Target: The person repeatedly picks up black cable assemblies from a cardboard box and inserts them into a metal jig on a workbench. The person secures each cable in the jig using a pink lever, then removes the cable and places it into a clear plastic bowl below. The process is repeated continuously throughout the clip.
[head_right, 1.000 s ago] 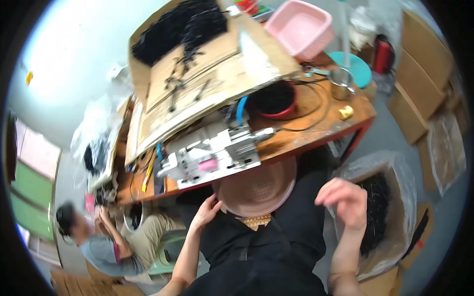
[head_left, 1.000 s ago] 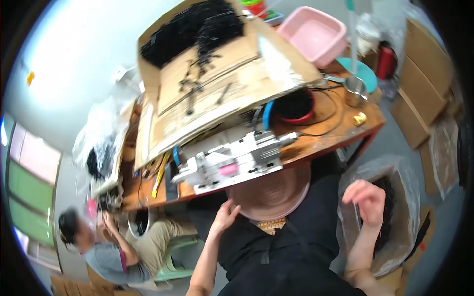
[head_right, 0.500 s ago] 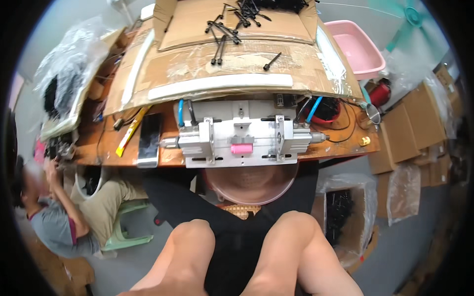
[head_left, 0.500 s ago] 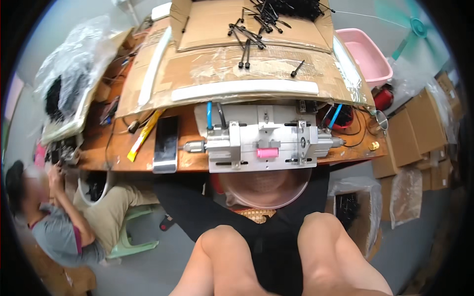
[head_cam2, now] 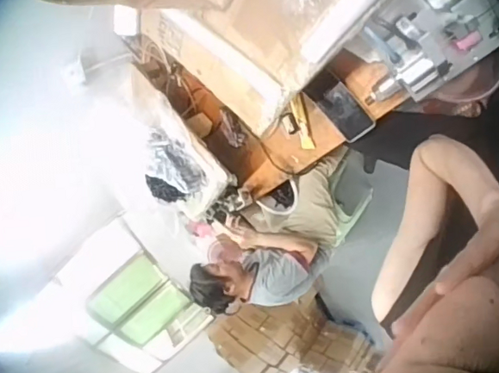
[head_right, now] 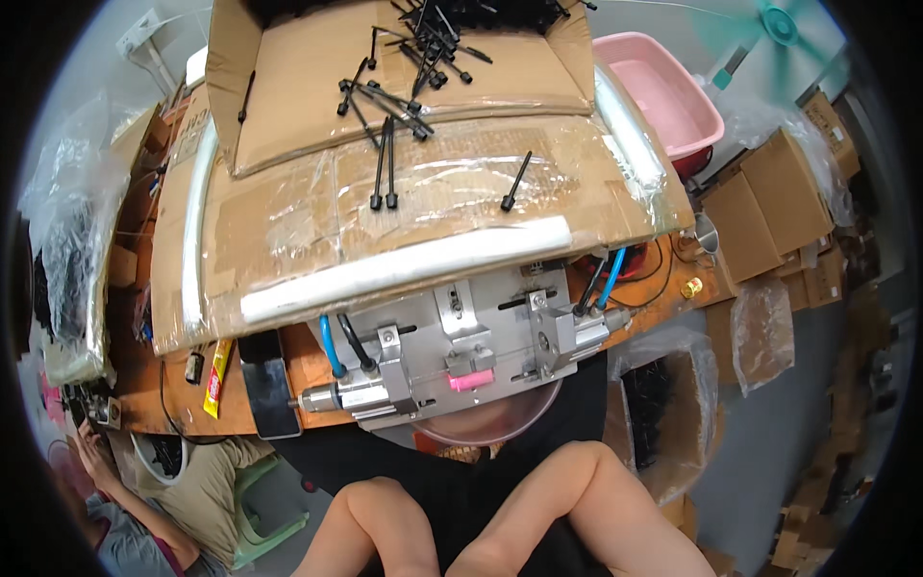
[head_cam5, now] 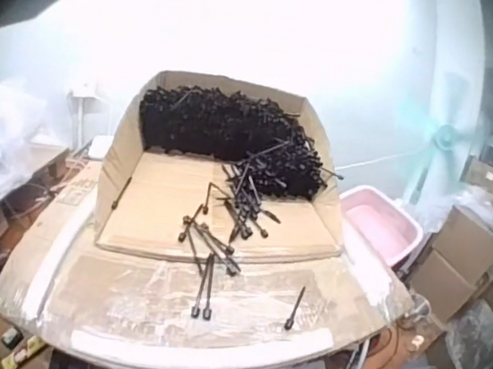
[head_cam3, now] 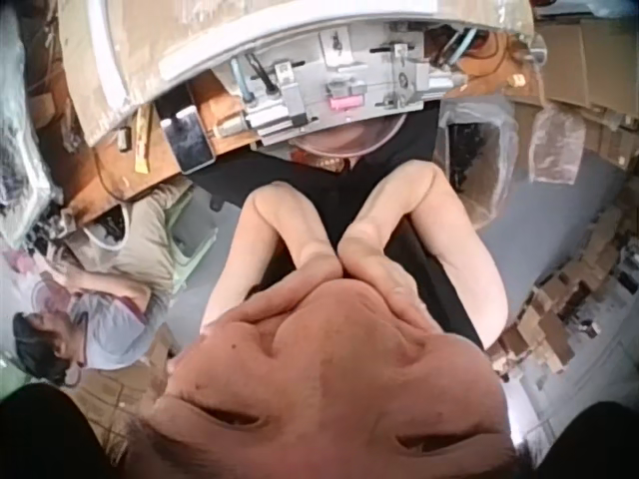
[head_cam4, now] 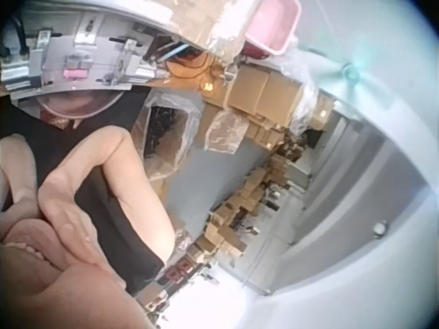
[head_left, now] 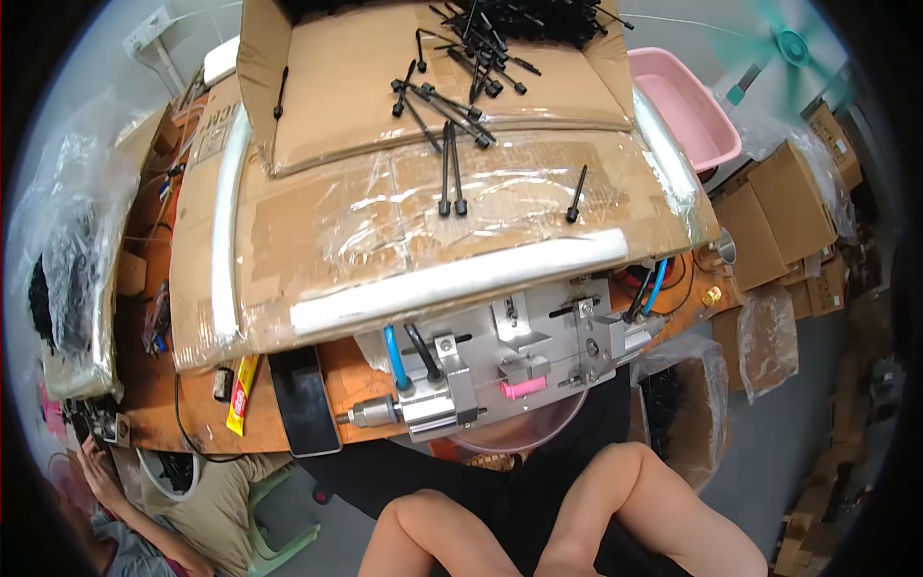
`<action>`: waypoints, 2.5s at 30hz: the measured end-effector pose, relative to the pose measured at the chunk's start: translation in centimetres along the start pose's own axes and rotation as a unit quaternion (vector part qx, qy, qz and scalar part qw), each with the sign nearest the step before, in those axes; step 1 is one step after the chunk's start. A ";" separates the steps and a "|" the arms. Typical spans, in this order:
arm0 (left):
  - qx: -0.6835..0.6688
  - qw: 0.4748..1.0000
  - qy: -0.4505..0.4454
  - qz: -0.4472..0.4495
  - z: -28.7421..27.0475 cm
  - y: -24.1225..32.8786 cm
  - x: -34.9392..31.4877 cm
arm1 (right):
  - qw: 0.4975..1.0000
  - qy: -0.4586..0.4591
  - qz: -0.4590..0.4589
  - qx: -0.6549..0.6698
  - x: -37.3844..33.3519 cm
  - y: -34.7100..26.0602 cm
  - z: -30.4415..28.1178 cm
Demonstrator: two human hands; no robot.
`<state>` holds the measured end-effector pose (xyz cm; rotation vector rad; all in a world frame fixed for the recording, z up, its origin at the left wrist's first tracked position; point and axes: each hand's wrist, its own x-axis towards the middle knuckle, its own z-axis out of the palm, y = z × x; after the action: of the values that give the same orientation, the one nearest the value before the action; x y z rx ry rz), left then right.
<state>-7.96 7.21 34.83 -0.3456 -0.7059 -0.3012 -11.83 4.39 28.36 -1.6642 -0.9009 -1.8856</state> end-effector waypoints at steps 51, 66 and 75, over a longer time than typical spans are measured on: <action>0.629 0.519 -0.560 -0.142 -19.3 -29.3 16.3 | 0.734 -0.353 0.451 -0.365 6.6 10.4 -25.8; 0.550 0.426 -0.671 -0.256 -19.5 -24.7 12.5 | 0.795 -0.310 0.389 -0.346 3.9 9.0 -26.3; 0.570 0.583 -0.529 -0.236 -12.8 -17.8 9.3 | 0.776 -0.238 0.507 -0.291 4.4 8.7 -24.5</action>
<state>-0.66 -15.41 35.68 1.0720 -2.0251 -0.0408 -22.93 -19.09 32.94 -2.3319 0.5304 -0.9828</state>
